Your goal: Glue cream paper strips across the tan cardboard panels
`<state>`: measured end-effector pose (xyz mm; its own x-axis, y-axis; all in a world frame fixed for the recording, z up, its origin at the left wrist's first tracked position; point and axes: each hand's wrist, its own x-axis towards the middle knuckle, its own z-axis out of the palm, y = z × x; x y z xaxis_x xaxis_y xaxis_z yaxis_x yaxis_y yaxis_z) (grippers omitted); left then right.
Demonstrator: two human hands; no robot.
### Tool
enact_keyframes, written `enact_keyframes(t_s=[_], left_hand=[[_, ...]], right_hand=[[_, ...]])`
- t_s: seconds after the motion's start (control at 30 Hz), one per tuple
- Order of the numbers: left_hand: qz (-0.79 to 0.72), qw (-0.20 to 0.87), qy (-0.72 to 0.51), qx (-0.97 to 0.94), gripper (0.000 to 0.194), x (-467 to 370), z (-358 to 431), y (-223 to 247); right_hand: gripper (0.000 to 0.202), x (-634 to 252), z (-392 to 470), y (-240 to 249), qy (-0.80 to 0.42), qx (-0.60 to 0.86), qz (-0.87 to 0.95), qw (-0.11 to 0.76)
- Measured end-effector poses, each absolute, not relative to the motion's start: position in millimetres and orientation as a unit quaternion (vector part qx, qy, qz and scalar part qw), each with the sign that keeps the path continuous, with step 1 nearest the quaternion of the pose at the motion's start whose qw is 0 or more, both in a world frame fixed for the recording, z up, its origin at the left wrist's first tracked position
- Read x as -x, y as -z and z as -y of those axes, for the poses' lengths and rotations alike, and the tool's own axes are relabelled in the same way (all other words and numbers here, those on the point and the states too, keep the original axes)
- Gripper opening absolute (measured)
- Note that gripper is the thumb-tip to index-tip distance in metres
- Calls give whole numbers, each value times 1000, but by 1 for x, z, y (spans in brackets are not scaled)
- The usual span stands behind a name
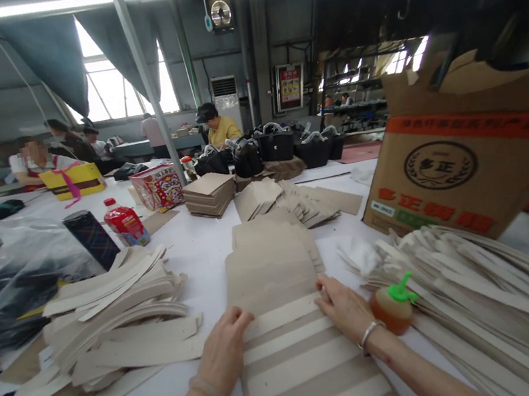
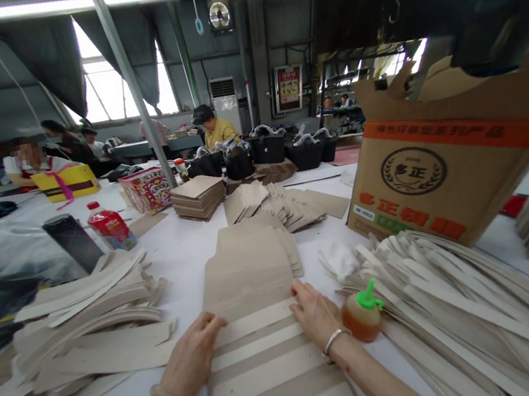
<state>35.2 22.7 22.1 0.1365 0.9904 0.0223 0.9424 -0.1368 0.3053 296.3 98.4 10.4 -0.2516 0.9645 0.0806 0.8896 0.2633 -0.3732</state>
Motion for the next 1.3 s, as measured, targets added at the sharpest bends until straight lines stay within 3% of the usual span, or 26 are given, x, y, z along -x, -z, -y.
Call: enact_keyframes(t_s=[0.23, 0.77, 0.93, 1.13, 1.3], left_hand=[[-552, 48, -28, -832, 35, -35, -18, -23], [-541, 9, 27, -841, 53, -44, -12, -15], [-565, 20, 19, -825, 48, -52, -6, -24], [-633, 23, -23, -773, 33, -32, 0, -43], [-657, 9, -101, -747, 26, 8, 25, -49]], right_hand=[[30, -295, -97, -12, -110, 478, 860, 143], [34, -298, -93, -12, -59, 411, 903, 108], [30, -295, -96, -17, -72, 400, 904, 135], [20, -288, -95, -24, -185, 470, 822, 263], [18, -305, -40, -39, -233, 470, 820, 228]])
